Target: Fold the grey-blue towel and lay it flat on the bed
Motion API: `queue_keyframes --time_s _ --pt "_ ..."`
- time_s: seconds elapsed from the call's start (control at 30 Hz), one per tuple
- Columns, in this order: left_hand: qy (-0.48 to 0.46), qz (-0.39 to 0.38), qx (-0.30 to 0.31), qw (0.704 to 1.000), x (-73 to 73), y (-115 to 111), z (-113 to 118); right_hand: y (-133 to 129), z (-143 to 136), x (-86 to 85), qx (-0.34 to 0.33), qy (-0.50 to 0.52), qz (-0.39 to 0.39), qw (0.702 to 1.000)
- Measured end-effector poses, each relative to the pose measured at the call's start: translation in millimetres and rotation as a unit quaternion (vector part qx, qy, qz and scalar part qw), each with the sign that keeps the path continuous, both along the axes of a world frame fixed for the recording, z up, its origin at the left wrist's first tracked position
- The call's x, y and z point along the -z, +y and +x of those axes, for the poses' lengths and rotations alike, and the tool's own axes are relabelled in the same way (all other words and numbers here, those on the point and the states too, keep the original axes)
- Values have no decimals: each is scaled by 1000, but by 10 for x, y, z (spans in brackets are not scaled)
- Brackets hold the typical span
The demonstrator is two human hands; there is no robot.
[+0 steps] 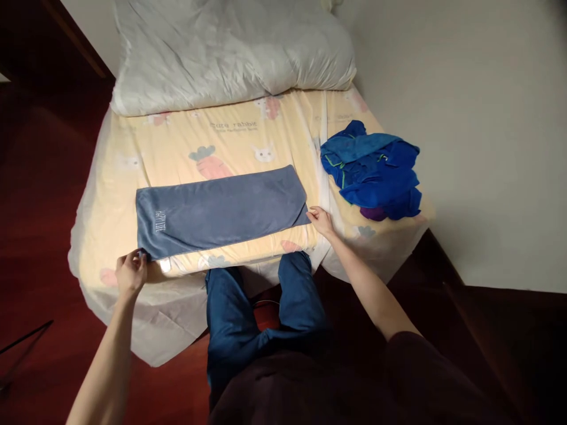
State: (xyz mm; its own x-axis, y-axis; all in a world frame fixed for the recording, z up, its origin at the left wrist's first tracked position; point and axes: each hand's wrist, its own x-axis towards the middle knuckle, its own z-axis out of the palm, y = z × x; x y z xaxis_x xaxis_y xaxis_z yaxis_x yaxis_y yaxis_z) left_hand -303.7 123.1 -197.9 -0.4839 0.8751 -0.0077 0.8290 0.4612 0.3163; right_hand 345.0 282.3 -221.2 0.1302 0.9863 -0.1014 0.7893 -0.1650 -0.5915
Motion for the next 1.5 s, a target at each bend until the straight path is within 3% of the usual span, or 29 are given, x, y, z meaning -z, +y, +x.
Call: queue_keyframes --time_s 0.1,0.27,0.43,0.63,0.83,0.93,1.0,1.07,1.17,1.3,1.37,1.5 --pt "-58 0 -36 998 -39 -17 -56 -22 -19 -10 13 8 -38 999" --pt "-129 -9 -119 984 -191 86 122 33 -115 -35 81 6 -91 993" --pt "-139 -7 -124 983 -228 77 151 28 3 -71 106 52 -146 982" --pt "-128 39 -129 983 -195 -64 42 -58 124 -103 134 83 -158 975" --pt "-80 -31 -82 993 -226 -31 -204 -106 132 -102 98 54 -167 980" --pt "-42 -111 -34 992 -318 -16 -165 -139 147 -102 60 -42 -181 981" --pt "1 -121 11 993 -380 2 -39 -134 93 -121 31 -138 -124 982" --pt "64 -82 21 994 -405 62 133 -99 -71 -164 -10 -192 -23 981" --pt "86 -22 53 995 -346 222 390 -22 -514 -244 -102 -181 91 974" --pt "32 -22 102 994 -142 383 579 81 -1054 -191 -208 -169 72 961" --pt "13 -34 97 995 -24 382 598 119 -1123 -77 -196 -179 25 964" --pt "13 -17 93 995 137 327 546 188 -955 127 -95 -206 -4 974"
